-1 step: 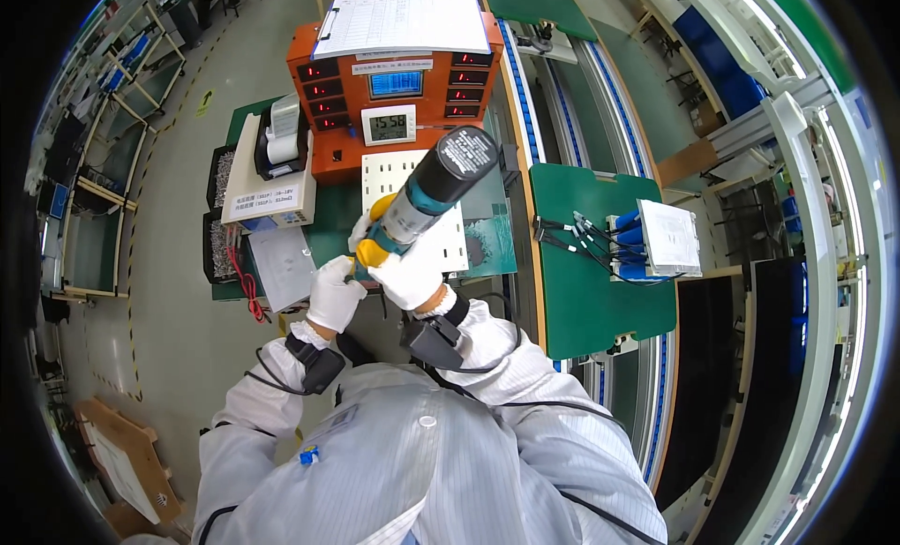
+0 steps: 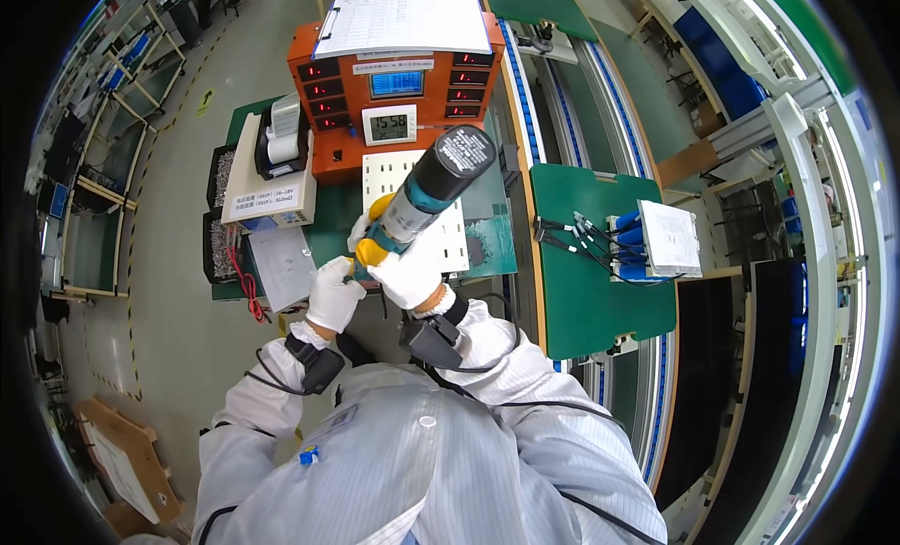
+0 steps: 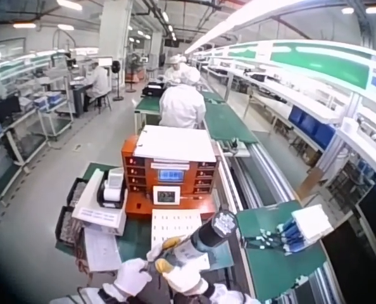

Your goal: The recorder is testing a battery pack using a diagnostic testing machine, connecting leads, and using a power screwdriver.

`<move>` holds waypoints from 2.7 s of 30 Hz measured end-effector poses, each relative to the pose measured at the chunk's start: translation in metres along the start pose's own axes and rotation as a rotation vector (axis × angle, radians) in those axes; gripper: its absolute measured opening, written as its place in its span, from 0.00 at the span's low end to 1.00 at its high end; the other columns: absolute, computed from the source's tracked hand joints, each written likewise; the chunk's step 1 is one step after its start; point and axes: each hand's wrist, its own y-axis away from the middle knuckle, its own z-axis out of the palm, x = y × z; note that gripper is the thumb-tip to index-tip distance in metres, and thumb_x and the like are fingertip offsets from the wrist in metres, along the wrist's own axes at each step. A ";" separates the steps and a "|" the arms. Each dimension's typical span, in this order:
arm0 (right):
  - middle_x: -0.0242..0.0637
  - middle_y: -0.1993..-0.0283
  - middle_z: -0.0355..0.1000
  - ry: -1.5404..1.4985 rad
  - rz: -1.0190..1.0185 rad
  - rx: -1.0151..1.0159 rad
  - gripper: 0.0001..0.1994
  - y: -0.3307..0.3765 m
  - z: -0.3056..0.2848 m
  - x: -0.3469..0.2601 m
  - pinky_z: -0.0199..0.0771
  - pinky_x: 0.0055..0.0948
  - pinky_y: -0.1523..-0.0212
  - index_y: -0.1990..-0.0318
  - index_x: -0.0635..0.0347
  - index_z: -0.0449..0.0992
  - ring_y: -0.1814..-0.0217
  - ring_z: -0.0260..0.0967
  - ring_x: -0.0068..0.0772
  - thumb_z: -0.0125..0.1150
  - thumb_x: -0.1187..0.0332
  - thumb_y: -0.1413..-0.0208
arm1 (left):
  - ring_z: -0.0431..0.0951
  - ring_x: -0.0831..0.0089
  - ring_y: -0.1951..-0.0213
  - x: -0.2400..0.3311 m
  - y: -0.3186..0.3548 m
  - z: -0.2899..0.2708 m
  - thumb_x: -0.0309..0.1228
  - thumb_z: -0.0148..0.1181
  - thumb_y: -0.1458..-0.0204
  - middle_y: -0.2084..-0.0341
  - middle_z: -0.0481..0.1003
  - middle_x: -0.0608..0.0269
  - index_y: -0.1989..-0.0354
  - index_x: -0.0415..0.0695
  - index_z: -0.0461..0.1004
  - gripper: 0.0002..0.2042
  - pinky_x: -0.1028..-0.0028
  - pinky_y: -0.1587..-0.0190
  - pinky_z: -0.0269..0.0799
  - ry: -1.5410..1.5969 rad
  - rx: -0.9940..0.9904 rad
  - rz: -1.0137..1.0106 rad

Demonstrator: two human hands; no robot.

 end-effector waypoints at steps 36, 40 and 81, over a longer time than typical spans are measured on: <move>0.42 0.68 0.74 0.653 -0.121 0.115 0.14 0.006 0.008 0.041 0.76 0.34 0.61 0.61 0.63 0.70 0.66 0.75 0.37 0.63 0.61 0.44 | 0.77 0.49 0.57 -0.203 -0.035 -0.257 0.25 0.59 0.55 0.61 0.76 0.47 0.61 0.42 0.76 0.11 0.58 0.53 0.73 -0.688 0.293 -0.331; 0.42 0.71 0.74 0.668 -0.196 0.198 0.17 0.006 0.012 0.050 0.78 0.33 0.65 0.62 0.65 0.71 0.69 0.75 0.37 0.65 0.58 0.44 | 0.77 0.49 0.54 -0.231 -0.038 -0.254 0.25 0.57 0.53 0.58 0.77 0.47 0.58 0.44 0.78 0.13 0.59 0.51 0.74 -0.842 0.009 -0.396; 0.42 0.64 0.71 -0.034 -0.466 0.081 0.22 -0.053 -0.056 -0.091 0.71 0.46 0.62 0.51 0.53 0.69 0.65 0.71 0.43 0.63 0.49 0.46 | 0.80 0.67 0.72 0.081 -0.124 0.009 0.23 0.61 0.48 0.74 0.78 0.51 0.63 0.35 0.77 0.06 0.73 0.66 0.74 0.165 -0.493 0.063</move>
